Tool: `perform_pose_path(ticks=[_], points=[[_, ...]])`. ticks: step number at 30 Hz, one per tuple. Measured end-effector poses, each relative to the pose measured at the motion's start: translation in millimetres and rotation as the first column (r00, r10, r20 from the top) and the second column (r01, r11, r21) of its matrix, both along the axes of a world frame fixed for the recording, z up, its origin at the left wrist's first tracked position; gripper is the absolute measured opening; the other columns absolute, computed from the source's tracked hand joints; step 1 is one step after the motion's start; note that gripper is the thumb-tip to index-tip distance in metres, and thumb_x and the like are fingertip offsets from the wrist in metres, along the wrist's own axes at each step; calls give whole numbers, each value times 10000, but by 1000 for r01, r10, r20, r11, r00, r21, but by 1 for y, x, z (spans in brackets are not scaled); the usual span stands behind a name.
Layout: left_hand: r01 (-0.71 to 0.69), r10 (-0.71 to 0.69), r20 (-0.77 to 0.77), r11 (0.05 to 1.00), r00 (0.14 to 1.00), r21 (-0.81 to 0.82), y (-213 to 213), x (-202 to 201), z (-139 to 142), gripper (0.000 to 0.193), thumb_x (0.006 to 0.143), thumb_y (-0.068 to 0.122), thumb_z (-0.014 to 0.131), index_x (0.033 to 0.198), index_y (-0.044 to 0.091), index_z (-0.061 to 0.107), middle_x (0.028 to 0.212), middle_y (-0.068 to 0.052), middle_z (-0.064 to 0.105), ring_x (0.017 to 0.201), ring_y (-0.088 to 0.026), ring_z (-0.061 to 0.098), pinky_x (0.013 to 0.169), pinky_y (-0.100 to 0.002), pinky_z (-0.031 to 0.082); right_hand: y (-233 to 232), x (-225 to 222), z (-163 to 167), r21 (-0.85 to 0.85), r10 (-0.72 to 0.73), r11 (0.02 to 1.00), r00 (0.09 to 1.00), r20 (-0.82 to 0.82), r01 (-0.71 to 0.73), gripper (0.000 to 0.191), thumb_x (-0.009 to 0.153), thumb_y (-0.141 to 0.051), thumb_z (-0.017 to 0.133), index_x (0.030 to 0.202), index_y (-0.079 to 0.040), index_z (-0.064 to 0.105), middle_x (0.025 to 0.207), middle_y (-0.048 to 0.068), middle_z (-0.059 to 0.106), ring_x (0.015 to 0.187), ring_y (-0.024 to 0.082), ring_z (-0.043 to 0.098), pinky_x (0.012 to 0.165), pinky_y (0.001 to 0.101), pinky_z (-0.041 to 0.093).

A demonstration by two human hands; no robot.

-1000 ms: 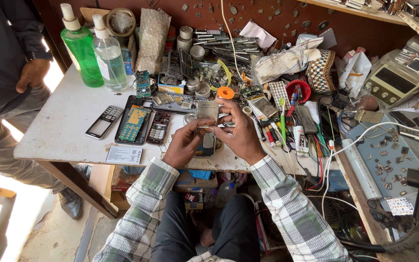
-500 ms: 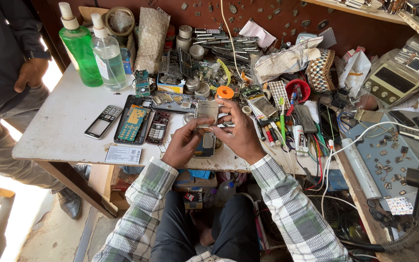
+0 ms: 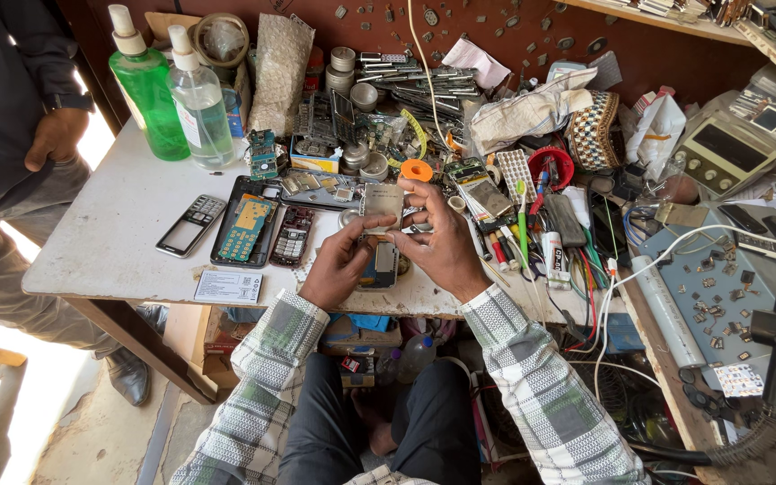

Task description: The person cleans a phone battery with a wooden stick, then uses a soldering iron to work on the phone's internal components. They reassemble the phone and test it by turning it on. The person then handles another phone and uses a smartphone to navigate a messaging app.

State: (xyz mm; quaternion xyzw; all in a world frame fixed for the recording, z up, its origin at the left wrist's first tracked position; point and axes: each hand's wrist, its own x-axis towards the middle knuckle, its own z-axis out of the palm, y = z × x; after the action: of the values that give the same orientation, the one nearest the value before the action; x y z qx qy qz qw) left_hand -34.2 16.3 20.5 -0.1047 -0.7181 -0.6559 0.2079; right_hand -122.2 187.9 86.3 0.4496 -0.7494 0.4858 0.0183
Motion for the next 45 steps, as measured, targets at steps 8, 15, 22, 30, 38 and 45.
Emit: perform_pose_path(ticks=[8, 15, 22, 30, 38, 45], points=[[8, -7, -21, 1000, 1000, 22, 0, -2, -2, 448, 1021, -79, 477, 1409, 97, 613, 1077, 7, 639, 730, -5, 426, 673, -177, 413, -1, -1, -1, 17, -24, 1000, 998, -56, 25, 729, 883, -73, 789, 1506, -92, 410, 1300, 203, 604, 1083, 223, 732, 796, 327, 641], [8, -8, -43, 1000, 999, 1, 0, -4, -3, 435, 1024, -76, 488, 1405, 94, 612, 1142, -12, 665, 787, -9, 483, 759, -181, 460, 0, -1, 0, 5, -13, 1000, 999, -36, 13, 723, 885, -57, 780, 1507, -87, 412, 1289, 192, 607, 1083, 221, 732, 797, 323, 643], [16, -16, -66, 1000, 998, 1, 0, -5, -2, 441, 1020, -82, 482, 1405, 90, 611, 1182, -10, 668, 813, -3, 493, 761, -175, 457, 0, -1, 1, -4, -2, 1000, 1000, -10, 2, 718, 887, -56, 779, 1505, -85, 414, 1296, 193, 601, 1090, 220, 727, 800, 323, 642], [8, -8, 5, 999, 1000, 37, 1, -4, -1, 427, 1012, -83, 479, 1370, 84, 642, 1102, -1, 658, 716, -4, 450, 638, -189, 427, -1, -1, 1, -2, -7, 1000, 1000, -14, 7, 735, 876, -44, 784, 1507, -85, 411, 1297, 189, 603, 1084, 218, 728, 793, 321, 642], [31, -33, 27, 996, 999, 79, 0, -7, -4, 397, 1012, -82, 473, 1321, 66, 674, 1044, 8, 676, 709, -13, 457, 613, -197, 413, -2, -2, 1, -16, 6, 1000, 1000, -5, -6, 738, 878, -40, 780, 1511, -90, 404, 1300, 189, 611, 1092, 218, 731, 801, 314, 641], [54, -48, -89, 996, 995, 76, 1, -9, -6, 368, 1025, -96, 471, 1304, 54, 660, 1210, -18, 690, 1037, -38, 606, 898, -195, 493, -1, 0, 1, 12, -26, 1000, 1000, -14, 26, 744, 879, -42, 780, 1518, -105, 405, 1326, 199, 591, 1101, 221, 724, 812, 326, 639]])
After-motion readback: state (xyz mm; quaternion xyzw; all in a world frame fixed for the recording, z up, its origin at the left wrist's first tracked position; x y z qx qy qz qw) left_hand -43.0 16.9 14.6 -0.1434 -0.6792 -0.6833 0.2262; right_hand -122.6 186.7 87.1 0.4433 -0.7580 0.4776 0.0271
